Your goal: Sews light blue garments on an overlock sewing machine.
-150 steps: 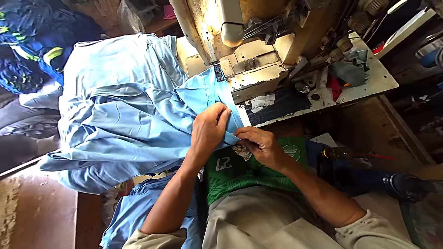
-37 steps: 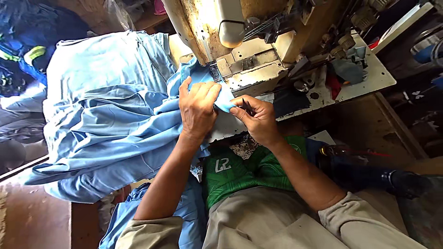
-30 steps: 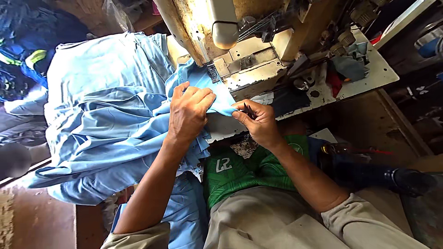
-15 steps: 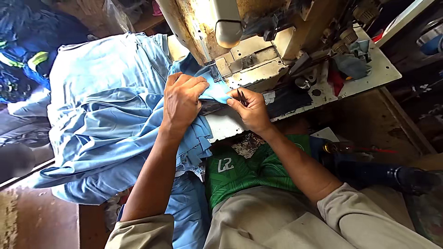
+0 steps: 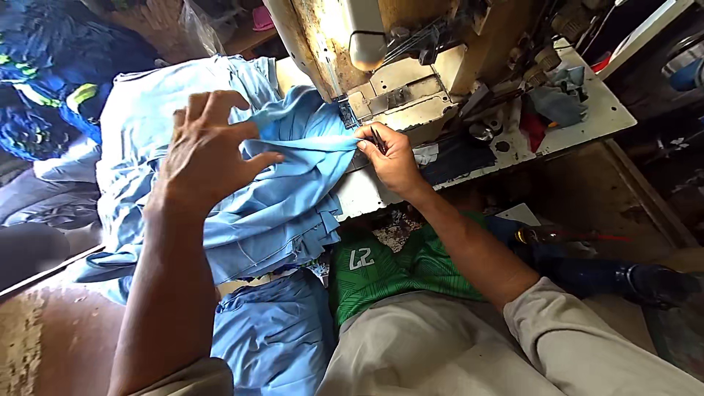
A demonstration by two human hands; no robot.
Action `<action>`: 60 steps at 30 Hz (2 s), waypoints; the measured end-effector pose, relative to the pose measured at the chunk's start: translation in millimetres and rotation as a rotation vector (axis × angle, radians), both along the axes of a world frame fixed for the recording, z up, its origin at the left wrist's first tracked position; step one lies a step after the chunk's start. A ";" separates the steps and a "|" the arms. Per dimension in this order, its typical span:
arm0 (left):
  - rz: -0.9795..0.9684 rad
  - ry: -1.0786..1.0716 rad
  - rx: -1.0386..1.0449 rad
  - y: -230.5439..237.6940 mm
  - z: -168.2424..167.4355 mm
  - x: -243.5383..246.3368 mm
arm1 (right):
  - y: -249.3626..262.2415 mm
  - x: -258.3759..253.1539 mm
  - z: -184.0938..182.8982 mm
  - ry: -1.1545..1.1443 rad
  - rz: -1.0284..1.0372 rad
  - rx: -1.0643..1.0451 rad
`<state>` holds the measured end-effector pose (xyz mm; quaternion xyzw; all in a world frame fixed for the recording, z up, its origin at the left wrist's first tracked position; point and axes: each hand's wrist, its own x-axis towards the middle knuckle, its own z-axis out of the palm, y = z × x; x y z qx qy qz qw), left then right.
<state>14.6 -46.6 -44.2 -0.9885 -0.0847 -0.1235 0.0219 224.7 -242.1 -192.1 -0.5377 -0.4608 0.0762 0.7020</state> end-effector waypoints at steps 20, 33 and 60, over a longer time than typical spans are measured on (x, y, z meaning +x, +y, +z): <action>-0.243 -0.161 0.054 -101.7 -117.6 15.0 | -122.0 -40.7 -12.0 -0.180 0.106 -0.191; -0.214 -0.089 0.172 -87.7 -73.7 24.2 | -88.7 -32.5 -11.6 -0.014 0.034 -0.180; -0.395 -0.089 -0.288 -88.3 -22.5 4.5 | -71.6 -6.9 25.9 -0.360 0.277 -0.248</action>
